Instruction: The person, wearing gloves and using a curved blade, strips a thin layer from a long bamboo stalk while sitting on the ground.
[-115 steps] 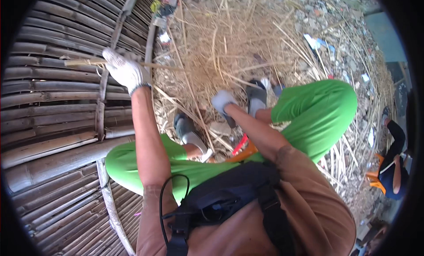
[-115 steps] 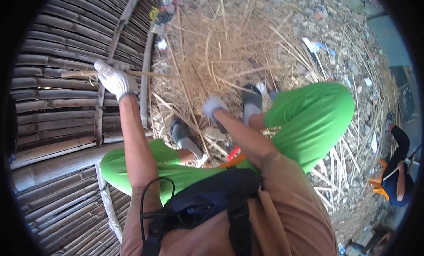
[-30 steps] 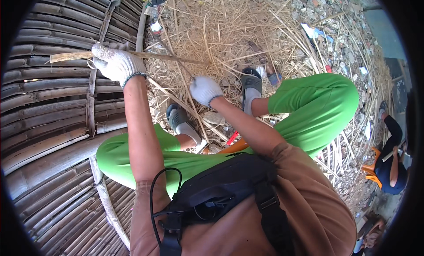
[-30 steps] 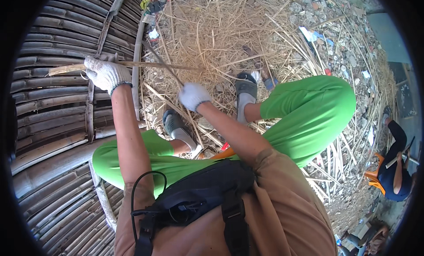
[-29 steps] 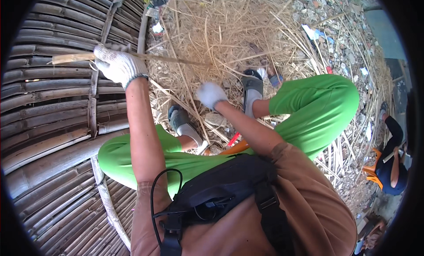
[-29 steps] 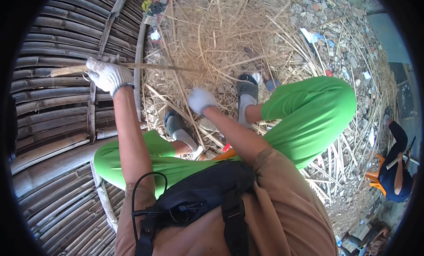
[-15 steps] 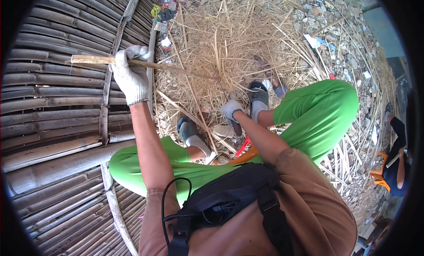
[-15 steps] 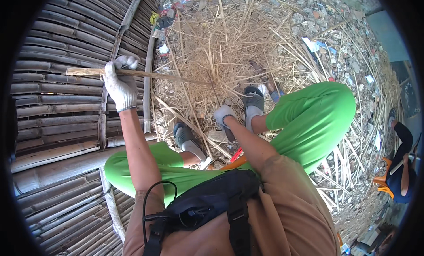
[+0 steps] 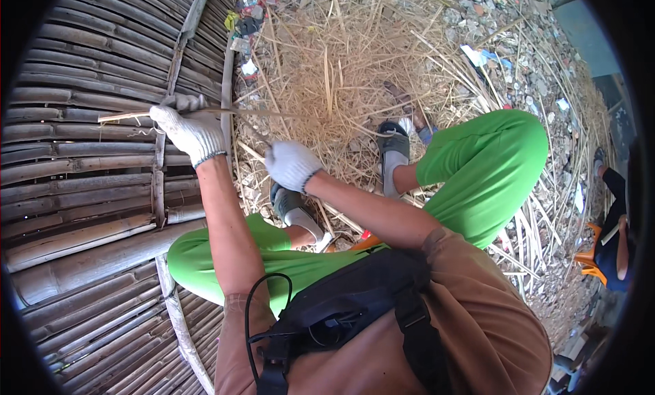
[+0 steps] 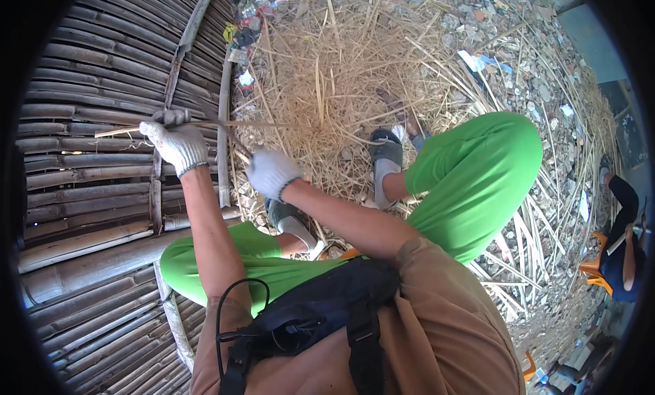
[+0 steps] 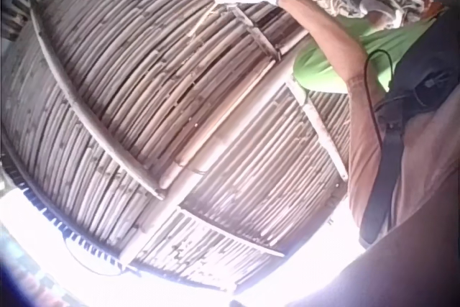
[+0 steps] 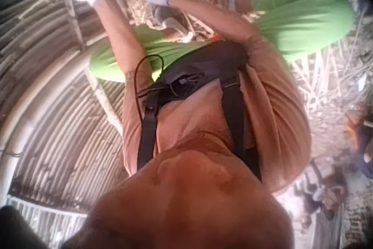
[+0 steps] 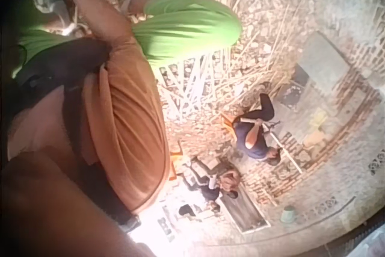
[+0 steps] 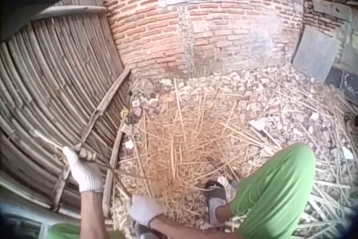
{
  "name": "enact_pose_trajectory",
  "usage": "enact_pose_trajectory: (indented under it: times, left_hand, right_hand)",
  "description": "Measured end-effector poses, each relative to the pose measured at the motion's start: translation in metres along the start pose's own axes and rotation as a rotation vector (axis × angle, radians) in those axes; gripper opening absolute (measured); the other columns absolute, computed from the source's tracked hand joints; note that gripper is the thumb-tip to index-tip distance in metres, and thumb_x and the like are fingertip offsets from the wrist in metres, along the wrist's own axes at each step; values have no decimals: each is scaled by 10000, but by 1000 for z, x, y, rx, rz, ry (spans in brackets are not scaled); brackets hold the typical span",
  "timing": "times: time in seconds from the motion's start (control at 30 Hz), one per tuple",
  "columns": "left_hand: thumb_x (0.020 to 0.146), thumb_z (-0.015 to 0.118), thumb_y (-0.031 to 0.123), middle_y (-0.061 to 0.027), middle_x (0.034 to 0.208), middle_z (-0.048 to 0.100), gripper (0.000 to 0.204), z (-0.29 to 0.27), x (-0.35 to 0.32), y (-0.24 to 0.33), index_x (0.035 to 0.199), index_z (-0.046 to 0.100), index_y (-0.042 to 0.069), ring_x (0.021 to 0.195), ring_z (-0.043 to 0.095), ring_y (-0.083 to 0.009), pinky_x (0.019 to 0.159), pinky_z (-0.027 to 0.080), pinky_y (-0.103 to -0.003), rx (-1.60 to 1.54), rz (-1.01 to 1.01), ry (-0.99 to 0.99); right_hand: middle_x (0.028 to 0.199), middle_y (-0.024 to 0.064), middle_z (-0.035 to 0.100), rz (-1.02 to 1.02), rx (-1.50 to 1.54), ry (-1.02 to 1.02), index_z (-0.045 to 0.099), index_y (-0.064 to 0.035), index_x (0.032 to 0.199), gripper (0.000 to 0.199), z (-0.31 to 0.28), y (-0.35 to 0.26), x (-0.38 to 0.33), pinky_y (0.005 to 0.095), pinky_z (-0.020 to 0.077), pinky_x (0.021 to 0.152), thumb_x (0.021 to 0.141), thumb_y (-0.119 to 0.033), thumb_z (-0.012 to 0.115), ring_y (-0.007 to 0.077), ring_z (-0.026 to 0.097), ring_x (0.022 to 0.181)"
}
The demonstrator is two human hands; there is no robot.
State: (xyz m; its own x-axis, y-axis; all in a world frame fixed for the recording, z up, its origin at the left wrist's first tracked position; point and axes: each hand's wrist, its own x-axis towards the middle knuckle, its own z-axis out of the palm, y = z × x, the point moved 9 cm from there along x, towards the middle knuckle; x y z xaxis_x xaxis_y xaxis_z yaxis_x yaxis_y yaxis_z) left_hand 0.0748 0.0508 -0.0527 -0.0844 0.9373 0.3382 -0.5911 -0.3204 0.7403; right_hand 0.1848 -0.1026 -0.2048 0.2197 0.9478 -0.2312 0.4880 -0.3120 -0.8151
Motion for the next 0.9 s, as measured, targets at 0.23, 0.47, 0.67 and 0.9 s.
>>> enact_pose_trajectory:
  times: [0.23, 0.47, 0.67, 0.9]
  left_hand:
    - [1022, 498, 440, 38, 632, 331, 386, -49, 4, 7, 775, 402, 159, 562, 314, -116, 547, 326, -303, 81, 10, 433]
    - [1060, 572, 537, 3, 694, 397, 493, -66, 2, 15, 807, 418, 143, 632, 355, -145, 615, 325, -310, 122, 75, 386]
    - [1098, 440, 560, 25, 667, 345, 487, -20, -1, -13, 827, 389, 159, 607, 335, -134, 626, 349, -348, 91, -22, 356]
    - [1070, 471, 556, 25, 621, 365, 516, -69, -1, 22, 747, 418, 158, 568, 357, -139, 576, 349, -303, 205, 67, 488]
  right_hand:
    - [1048, 182, 796, 228, -243, -105, 823, -86, 899, 218, 44, 187, 11, 490, 620, 838, 888, -184, 629, 375, 774, 944]
    - [1018, 237, 773, 58, -109, -62, 800, -41, 1020, 338, 40, 61, 24, 512, 609, 859, 932, -291, 591, 430, 759, 916]
    - [1112, 256, 755, 51, -571, -291, 771, -29, 1163, 409, 75, 335, 29, 484, 604, 896, 968, -301, 536, 413, 751, 975]
    - [1114, 263, 758, 212, -105, -114, 801, -45, 1072, 401, 51, 126, 29, 497, 594, 944, 941, -337, 559, 402, 754, 1037]
